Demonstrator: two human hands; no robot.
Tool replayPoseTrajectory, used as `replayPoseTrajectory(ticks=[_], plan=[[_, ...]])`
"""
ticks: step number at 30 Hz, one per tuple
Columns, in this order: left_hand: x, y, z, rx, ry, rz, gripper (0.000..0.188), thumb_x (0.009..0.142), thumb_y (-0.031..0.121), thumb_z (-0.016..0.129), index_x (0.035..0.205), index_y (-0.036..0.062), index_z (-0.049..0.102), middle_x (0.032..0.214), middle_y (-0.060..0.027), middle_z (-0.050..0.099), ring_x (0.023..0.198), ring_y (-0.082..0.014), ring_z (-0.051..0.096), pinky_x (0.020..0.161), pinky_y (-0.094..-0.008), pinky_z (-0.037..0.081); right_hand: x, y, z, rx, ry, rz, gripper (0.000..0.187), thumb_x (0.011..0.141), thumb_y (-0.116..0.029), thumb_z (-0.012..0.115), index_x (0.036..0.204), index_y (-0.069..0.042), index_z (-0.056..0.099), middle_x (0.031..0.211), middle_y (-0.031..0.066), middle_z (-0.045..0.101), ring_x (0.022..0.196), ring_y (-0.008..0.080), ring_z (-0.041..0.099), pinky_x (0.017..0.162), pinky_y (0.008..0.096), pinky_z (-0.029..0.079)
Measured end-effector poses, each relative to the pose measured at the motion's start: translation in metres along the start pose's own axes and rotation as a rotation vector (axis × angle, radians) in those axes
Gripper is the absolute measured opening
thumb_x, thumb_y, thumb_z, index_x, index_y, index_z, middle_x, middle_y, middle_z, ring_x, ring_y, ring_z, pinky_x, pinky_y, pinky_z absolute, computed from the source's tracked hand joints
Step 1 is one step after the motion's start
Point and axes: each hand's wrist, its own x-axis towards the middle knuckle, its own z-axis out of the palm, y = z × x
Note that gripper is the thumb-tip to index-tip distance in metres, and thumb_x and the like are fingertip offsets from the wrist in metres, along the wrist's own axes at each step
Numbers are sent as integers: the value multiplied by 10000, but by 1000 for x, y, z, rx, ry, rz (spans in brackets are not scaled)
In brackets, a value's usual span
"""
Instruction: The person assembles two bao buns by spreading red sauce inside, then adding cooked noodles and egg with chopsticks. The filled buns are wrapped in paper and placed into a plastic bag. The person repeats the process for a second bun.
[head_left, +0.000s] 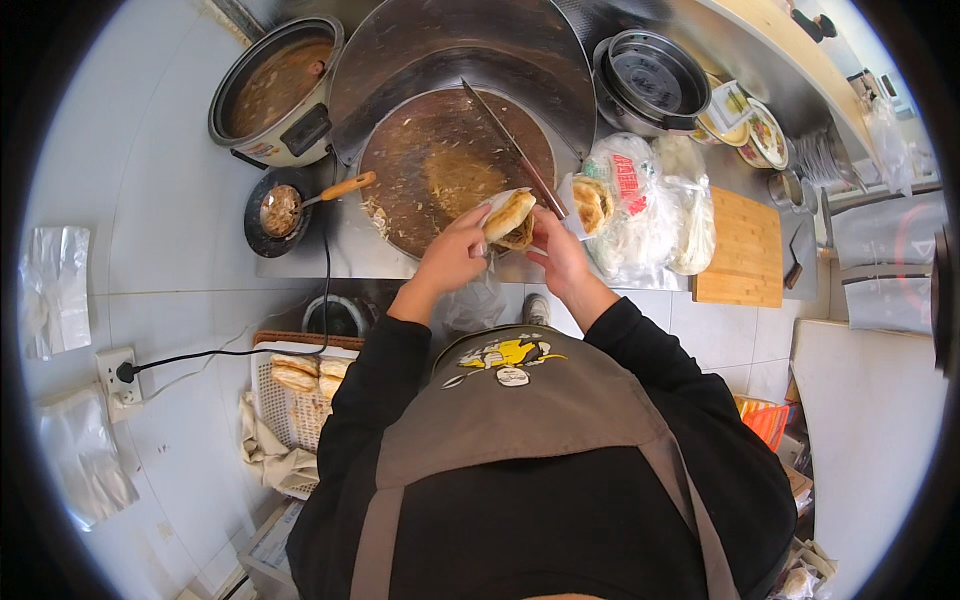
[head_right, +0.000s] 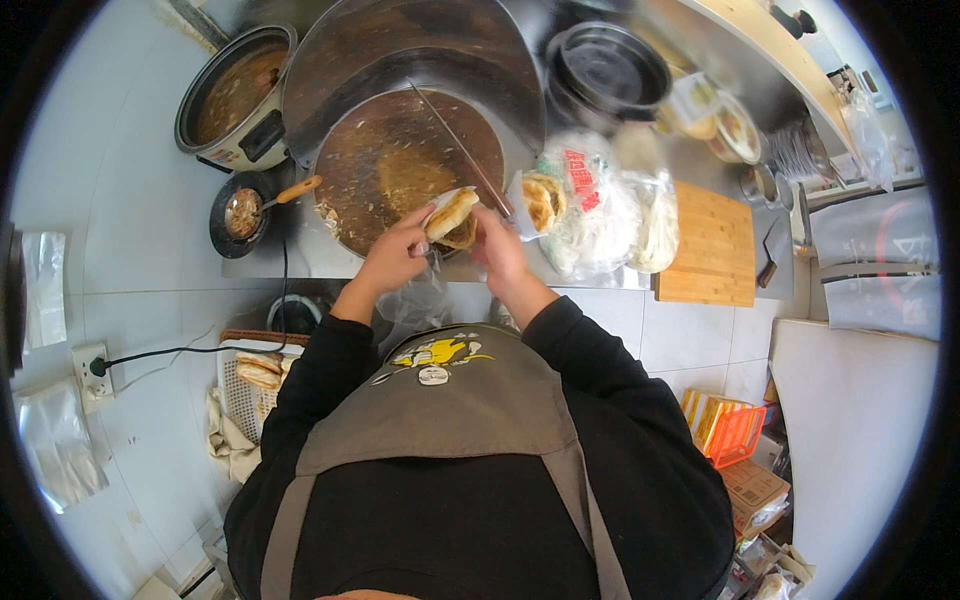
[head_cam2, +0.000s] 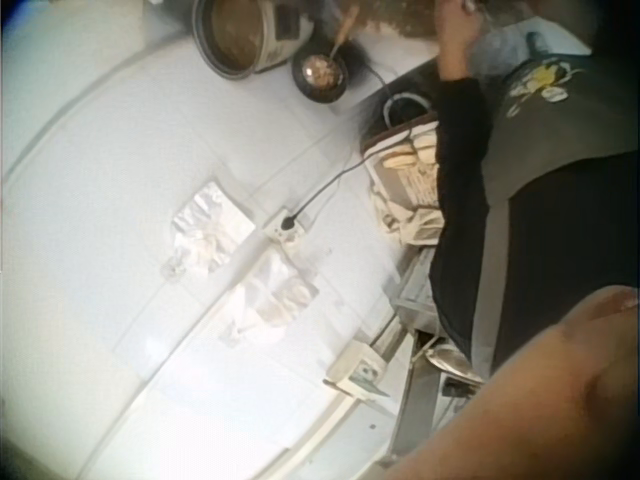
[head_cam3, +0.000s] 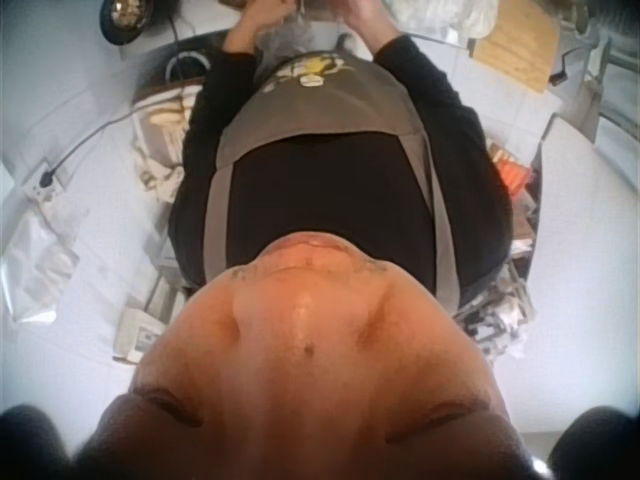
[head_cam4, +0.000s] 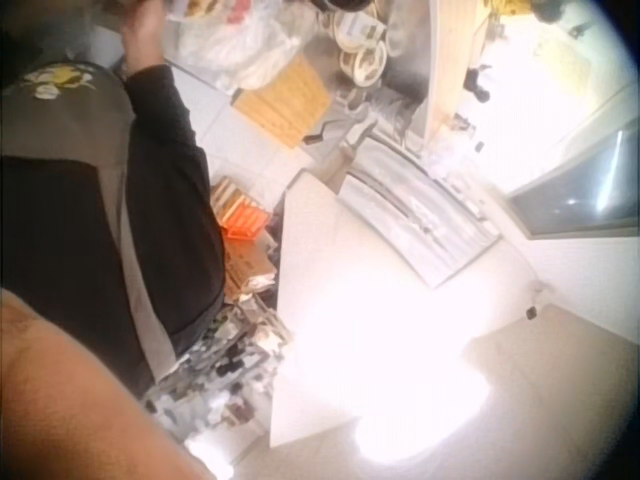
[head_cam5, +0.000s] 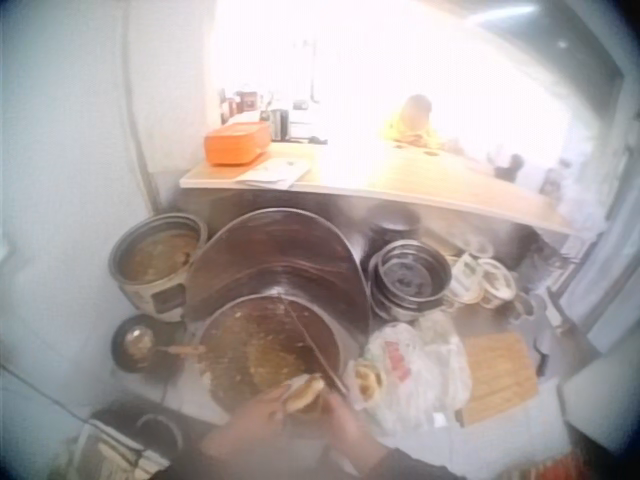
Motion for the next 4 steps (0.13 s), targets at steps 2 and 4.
replayPoseTrajectory(ticks=[2, 4], plan=[[-2, -3, -1, -33, 14, 23, 145, 737, 4, 622, 764, -12, 480, 1583, -179, 440, 1311, -349, 567, 933, -333, 482, -1, -1, 6, -87, 65, -30, 597, 923, -510, 660, 1297, -49, 596, 1243, 84, 620, 1144, 217, 567, 967, 425, 424], [-3, -6, -2, -32, -10, -1, 155, 742, 26, 638, 766, -9, 489, 1598, -193, 414, 1344, -327, 550, 929, -322, 482, 1, -5, 9, -151, 104, -13, 609, 905, -512, 683, 1297, -54, 598, 1286, 71, 598, 1178, 227, 545, 984, 444, 410]])
